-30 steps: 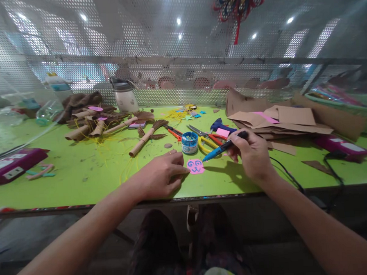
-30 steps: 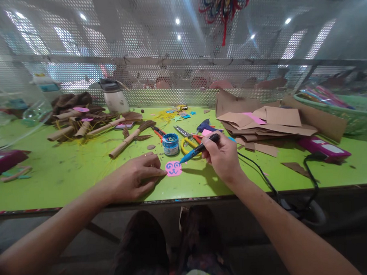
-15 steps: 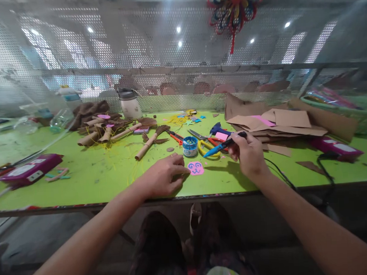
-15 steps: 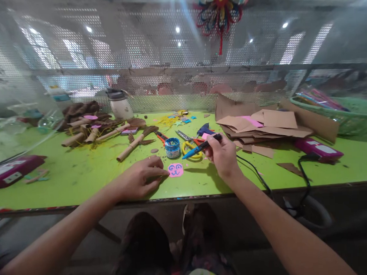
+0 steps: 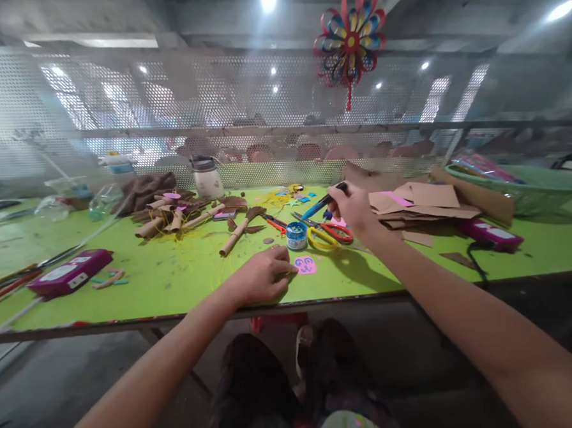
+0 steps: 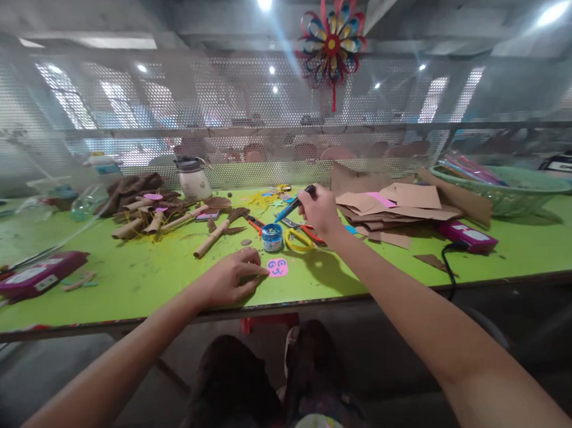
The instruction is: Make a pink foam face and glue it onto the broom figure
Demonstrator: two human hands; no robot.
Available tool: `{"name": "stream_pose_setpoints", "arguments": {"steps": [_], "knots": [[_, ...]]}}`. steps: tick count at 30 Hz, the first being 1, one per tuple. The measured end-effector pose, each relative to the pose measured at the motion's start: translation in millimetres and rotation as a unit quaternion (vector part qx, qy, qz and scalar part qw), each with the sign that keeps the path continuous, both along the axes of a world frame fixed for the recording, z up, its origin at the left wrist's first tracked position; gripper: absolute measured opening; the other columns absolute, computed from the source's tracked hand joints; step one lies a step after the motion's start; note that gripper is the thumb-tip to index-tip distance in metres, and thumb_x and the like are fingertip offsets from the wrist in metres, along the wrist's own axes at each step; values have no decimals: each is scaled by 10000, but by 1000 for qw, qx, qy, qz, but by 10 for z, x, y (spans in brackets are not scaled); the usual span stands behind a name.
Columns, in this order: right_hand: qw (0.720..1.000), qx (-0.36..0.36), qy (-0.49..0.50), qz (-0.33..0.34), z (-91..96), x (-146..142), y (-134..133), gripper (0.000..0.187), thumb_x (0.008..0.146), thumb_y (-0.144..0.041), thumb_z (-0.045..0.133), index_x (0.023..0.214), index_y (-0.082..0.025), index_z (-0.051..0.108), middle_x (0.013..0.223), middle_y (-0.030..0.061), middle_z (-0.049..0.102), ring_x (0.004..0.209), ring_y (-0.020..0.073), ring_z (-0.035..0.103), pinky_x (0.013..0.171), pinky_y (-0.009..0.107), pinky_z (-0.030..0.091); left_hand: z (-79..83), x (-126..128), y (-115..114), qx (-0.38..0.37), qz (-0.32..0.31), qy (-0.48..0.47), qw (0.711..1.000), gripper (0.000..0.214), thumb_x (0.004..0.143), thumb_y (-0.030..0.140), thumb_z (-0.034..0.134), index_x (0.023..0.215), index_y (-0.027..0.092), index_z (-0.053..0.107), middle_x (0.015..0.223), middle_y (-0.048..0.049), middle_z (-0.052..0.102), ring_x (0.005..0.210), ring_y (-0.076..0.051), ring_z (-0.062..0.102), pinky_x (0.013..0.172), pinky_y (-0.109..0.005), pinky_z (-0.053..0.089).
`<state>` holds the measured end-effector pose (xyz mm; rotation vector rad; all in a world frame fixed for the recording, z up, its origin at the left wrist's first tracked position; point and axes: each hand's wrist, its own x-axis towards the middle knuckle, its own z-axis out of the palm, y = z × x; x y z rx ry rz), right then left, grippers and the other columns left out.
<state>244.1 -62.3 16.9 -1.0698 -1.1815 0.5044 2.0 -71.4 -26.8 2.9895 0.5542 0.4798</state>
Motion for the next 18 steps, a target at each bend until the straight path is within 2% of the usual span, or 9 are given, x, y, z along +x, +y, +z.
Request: {"name": "stream_pose_setpoints", "arguments": {"steps": [3, 7, 9, 10, 12, 14, 18], "knots": [[995, -33, -95, -22, -65, -67, 145, 193, 799, -309, 551, 656, -201, 477, 472, -62, 510, 381, 67, 427, 396, 195, 338, -14, -2, 0, 2, -2, -1, 1000, 306, 814, 140, 517, 1012, 180, 747, 911, -85, 602, 844, -188, 561, 799, -298, 455], [987, -71, -141, 1, -164, -129, 288, 196, 746, -277, 612, 601, -182, 521, 455, -55, 498, 407, 79, 451, 414, 204, 339, -38, -2, 5, 5, -1, -7, 1000, 312, 802, 139, 522, 1017, 195, 741, 910, -76, 601, 846, -189, 559, 799, -296, 454], [984, -92, -154, 21, -178, -142, 313, 94, 701, -235, 651, 679, -159, 598, 459, -63, 506, 415, 84, 464, 421, 204, 352, -38, -1, 3, 6, 1, -10, 1000, 305, 803, 138, 520, 1004, 202, 739, 911, -74, 599, 844, -189, 558, 788, -295, 454], [982, -101, -160, 31, -175, -139, 308, 114, 681, -215, 666, 768, -148, 637, 461, -72, 511, 414, 88, 468, 421, 204, 359, -35, 0, 1, 6, 1, -11, 1000, 300, 803, 137, 518, 994, 203, 739, 911, -75, 598, 845, -190, 557, 785, -295, 455], [979, -118, -157, 49, -162, -105, 268, 332, 660, -188, 682, 986, -133, 654, 468, -87, 517, 411, 95, 476, 415, 205, 373, -23, 1, -4, 5, 1, -9, 1000, 295, 803, 138, 517, 986, 200, 740, 912, -78, 596, 848, -193, 556, 779, -297, 454], [981, -130, -128, 67, -157, -37, 197, 472, 658, -202, 696, 1117, -123, 620, 488, -87, 530, 423, 103, 500, 417, 209, 397, -11, 3, -9, 0, -1, -6, 1000, 299, 804, 136, 512, 987, 190, 742, 914, -82, 596, 845, -192, 556, 773, -294, 453], [985, -111, -72, 111, -233, 131, 44, 512, 636, -325, 762, 1085, -119, 629, 574, -54, 583, 479, 99, 544, 466, 218, 447, -3, 4, -11, -2, -1, -5, 1000, 305, 810, 127, 506, 998, 186, 740, 914, -77, 595, 844, -184, 554, 789, -286, 448]]}}
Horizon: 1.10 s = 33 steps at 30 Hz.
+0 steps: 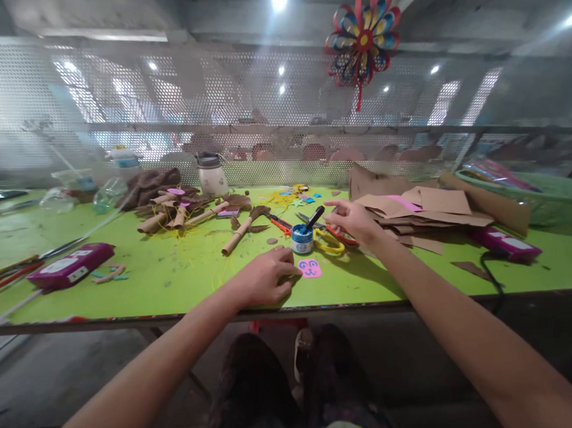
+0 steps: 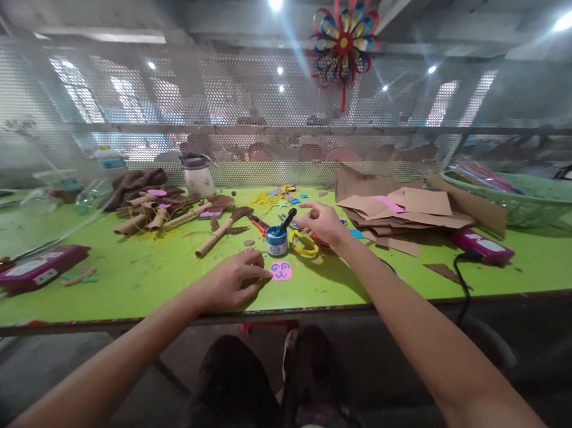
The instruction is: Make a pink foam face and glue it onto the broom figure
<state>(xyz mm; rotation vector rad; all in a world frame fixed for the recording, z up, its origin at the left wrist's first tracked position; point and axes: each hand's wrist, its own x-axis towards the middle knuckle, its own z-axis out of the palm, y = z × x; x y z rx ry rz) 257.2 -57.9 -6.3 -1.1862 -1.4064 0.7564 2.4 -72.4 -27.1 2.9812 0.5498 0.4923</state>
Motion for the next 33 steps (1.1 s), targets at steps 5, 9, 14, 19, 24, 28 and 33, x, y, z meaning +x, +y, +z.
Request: {"name": "stream_pose_setpoints", "arguments": {"steps": [5, 9, 14, 19, 24, 28, 33], "knots": [[999, 14, -37, -11, -167, 76, -150, 352, 671, -463, 736, 737, -125, 660, 543, -23, 582, 431, 75, 454, 419, 210, 360, -12, -6, 16, -11, 7, 1, 1000, 308, 819, 135, 522, 1032, 193, 737, 921, -79, 598, 855, -186, 560, 796, -285, 453], [986, 47, -158, 13, -243, 18, -273, 325, 753, -434, 669, 616, -142, 638, 510, -17, 546, 464, 95, 453, 452, 230, 348, -18, -12, 34, -29, 19, 0, 999, 318, 836, 162, 532, 1081, 190, 732, 967, -89, 599, 886, -190, 572, 834, -296, 461], [931, 111, -332, 102, -301, -55, -410, 213, 819, -326, 639, 929, -158, 711, 847, 75, 691, 752, 179, 610, 689, 306, 481, -22, -8, 48, -34, 24, 4, 999, 300, 856, 194, 534, 1077, 194, 736, 968, -91, 605, 892, -194, 574, 850, -310, 462], [895, 90, -412, 146, -302, -88, -498, 633, 777, -435, 711, 1336, -185, 549, 1267, 144, 606, 1187, 297, 522, 991, 447, 431, -30, 7, 73, -33, 19, 1, 999, 277, 852, 204, 533, 1040, 185, 736, 944, -86, 616, 912, -199, 568, 864, -317, 465], [898, 54, -408, 155, -275, -129, -515, 634, 787, -347, 711, 1372, -211, 509, 1164, 107, 656, 1159, 291, 531, 988, 453, 431, -39, 22, 89, -58, 20, -17, 998, 254, 863, 204, 514, 996, 151, 724, 940, -92, 620, 887, -188, 572, 856, -313, 466], [908, 54, -381, 164, -300, -134, -482, 610, 788, -284, 703, 1361, -206, 509, 1132, 92, 666, 1111, 267, 558, 982, 438, 432, -2, 35, 99, -77, 49, -27, 996, 250, 873, 237, 519, 1017, 137, 697, 912, -83, 609, 857, -186, 568, 813, -303, 467], [913, 53, -369, 169, -339, -127, -450, 648, 784, -287, 700, 1385, -183, 481, 1153, 113, 643, 1073, 251, 573, 957, 427, 444, 117, 103, 101, -76, 115, 65, 988, 449, 834, 355, 605, 1218, 124, 622, 989, -100, 587, 903, -217, 568, 810, -316, 468]]}}
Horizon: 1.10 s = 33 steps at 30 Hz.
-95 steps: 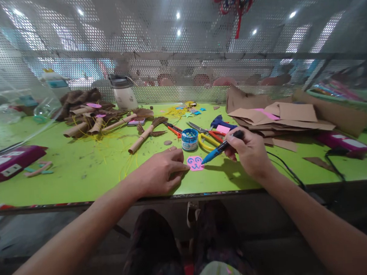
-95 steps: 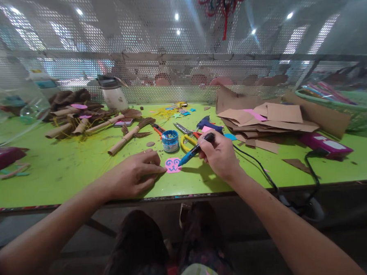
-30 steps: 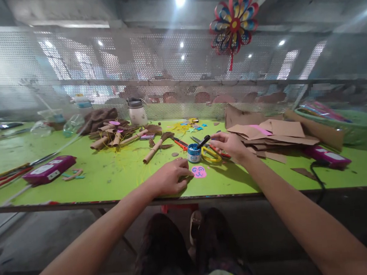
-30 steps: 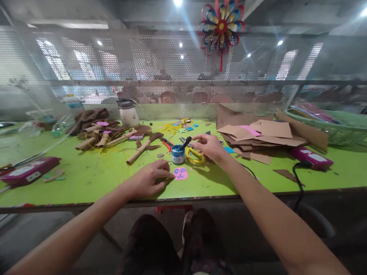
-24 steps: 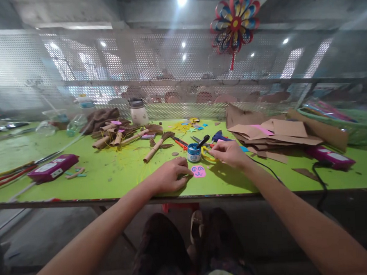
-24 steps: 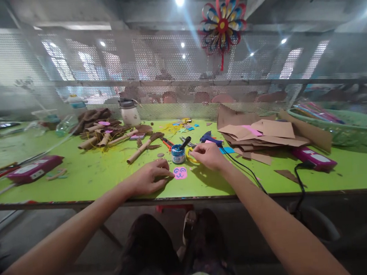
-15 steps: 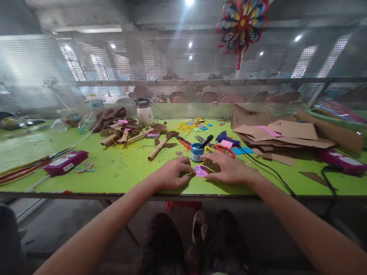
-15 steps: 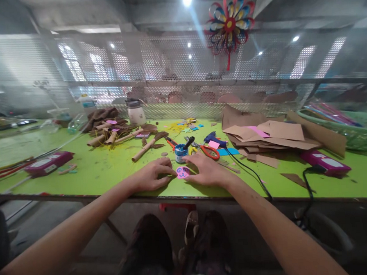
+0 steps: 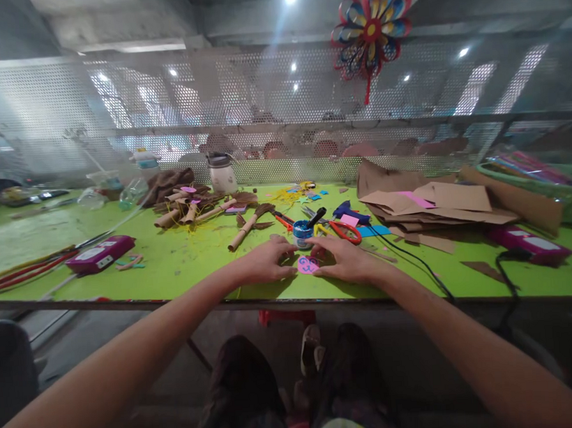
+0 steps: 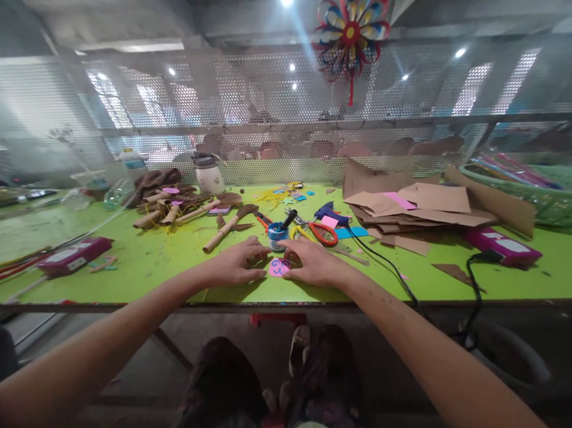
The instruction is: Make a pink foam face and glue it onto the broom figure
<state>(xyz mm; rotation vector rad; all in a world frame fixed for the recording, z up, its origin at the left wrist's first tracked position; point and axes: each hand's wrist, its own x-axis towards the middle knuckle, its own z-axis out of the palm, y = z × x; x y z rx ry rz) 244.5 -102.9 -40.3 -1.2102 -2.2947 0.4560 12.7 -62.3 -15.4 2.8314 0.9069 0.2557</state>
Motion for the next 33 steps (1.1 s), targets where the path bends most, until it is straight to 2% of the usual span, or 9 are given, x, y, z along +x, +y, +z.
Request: {"name": "stream_pose_setpoints", "arguments": {"steps": [8, 15, 23, 33], "knots": [[1000, 0, 21, -11, -30, -23, 17, 649, 742, -229, 735, 1352, -186, 519, 1040, 82, 648, 931, 206, 594, 861, 368, 481, 49, 182, 58, -11, 6, 61, 998, 380, 798, 380, 650, 1095, 146, 680, 1043, -114, 592, 1004, -253, 555, 877, -334, 438], [997, -41, 59, -6, -79, -37, 64, 660, 731, -216, 742, 1346, -154, 512, 1030, 84, 639, 918, 198, 596, 846, 357, 484, 103, 281, 117, -43, 20, 79, 996, 345, 742, 372, 680, 989, 131, 687, 928, -83, 620, 843, -218, 554, 705, -277, 413], [996, -50, 68, 1, -68, -43, 70, 647, 728, -190, 733, 1335, -147, 512, 1010, 74, 610, 893, 185, 570, 821, 338, 481, 64, 278, 170, -66, 16, 51, 996, 334, 692, 352, 697, 937, 125, 693, 874, -79, 625, 788, -212, 534, 666, -290, 387], [997, -24, 71, 17, -56, -40, 49, 660, 736, -219, 732, 1348, -173, 491, 1071, 81, 586, 929, 202, 565, 874, 383, 479, -57, 175, 96, -44, -12, -43, 998, 402, 739, 381, 677, 1078, 164, 685, 1056, -97, 619, 1027, -266, 550, 900, -350, 426]]}}
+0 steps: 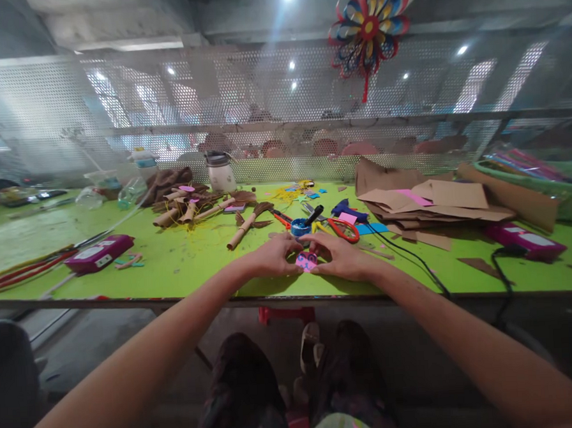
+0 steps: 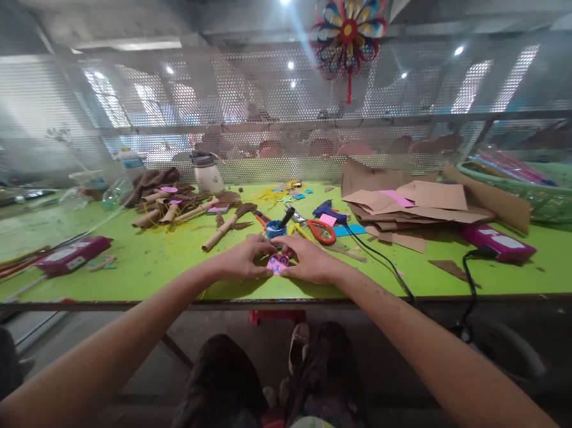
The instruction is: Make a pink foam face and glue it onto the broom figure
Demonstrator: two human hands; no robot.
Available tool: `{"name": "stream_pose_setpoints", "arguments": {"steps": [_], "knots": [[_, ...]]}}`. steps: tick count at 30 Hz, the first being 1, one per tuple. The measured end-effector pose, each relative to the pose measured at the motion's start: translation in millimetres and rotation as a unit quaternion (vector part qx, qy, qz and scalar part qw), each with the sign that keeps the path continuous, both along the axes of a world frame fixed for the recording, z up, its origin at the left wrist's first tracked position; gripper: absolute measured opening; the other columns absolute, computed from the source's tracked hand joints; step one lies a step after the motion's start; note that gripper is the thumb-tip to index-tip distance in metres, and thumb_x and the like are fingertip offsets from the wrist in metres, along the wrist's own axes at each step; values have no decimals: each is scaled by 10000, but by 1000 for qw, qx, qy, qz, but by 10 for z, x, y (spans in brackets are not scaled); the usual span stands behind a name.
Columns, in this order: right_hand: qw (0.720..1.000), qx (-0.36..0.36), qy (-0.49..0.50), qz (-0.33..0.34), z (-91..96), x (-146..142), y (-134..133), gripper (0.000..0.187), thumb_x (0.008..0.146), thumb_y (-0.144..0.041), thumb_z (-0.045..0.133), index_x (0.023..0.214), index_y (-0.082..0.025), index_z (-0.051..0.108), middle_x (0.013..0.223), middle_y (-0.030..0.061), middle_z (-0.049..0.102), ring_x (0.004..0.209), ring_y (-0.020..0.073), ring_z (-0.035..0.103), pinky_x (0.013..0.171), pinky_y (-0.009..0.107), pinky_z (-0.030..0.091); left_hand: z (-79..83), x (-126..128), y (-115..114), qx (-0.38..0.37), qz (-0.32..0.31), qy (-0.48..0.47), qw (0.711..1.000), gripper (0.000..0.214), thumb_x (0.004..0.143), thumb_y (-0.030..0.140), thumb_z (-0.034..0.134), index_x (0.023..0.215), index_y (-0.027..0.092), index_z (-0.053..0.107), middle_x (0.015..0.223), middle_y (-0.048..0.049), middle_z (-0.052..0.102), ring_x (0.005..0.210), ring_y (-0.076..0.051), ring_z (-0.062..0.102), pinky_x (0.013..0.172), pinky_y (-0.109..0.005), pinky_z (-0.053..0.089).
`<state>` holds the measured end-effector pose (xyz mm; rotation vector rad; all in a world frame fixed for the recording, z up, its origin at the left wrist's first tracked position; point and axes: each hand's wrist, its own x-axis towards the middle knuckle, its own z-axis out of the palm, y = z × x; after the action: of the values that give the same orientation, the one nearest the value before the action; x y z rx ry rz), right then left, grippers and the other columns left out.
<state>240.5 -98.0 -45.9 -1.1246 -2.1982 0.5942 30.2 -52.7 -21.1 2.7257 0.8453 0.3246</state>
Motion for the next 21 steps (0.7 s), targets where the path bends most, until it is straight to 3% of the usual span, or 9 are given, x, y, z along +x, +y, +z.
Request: {"name": "stream_pose_setpoints", "arguments": {"steps": [7, 14, 17, 21], "knots": [[999, 23, 29, 25, 19, 23, -16, 582, 746, -252, 731, 1294, -206, 541, 1177, 99, 574, 1018, 218, 575, 919, 402, 485, -69, -41, -92, 17, -10, -44, 999, 385, 802, 368, 627, 1122, 157, 661, 1149, -119, 593, 1095, -274, 537, 976, -378, 425], [971, -127, 199, 39, -78, 93, 94, 515, 750, -227, 683, 1241, -189, 533, 1012, 74, 633, 894, 173, 635, 810, 343, 531, -134, -82, -184, 83, -9, -50, 995, 387, 839, 309, 579, 1175, 117, 580, 1160, -144, 562, 1095, -273, 539, 967, -395, 447], [963, -168, 210, 26, -85, 104, 107, 503, 730, -234, 692, 1208, -177, 545, 870, 41, 635, 796, 162, 625, 699, 307, 515, -140, -90, -222, 109, -12, -36, 993, 375, 851, 290, 556, 1180, 112, 556, 1150, -139, 557, 1076, -270, 541, 951, -392, 450], [965, -169, 198, 36, -78, 100, 101, 557, 702, -221, 713, 1228, -169, 536, 829, 19, 628, 775, 153, 610, 742, 314, 487, -136, -83, -240, 131, -8, -28, 991, 351, 857, 298, 543, 1158, 117, 547, 1097, -127, 560, 1012, -262, 554, 893, -381, 463]]}}
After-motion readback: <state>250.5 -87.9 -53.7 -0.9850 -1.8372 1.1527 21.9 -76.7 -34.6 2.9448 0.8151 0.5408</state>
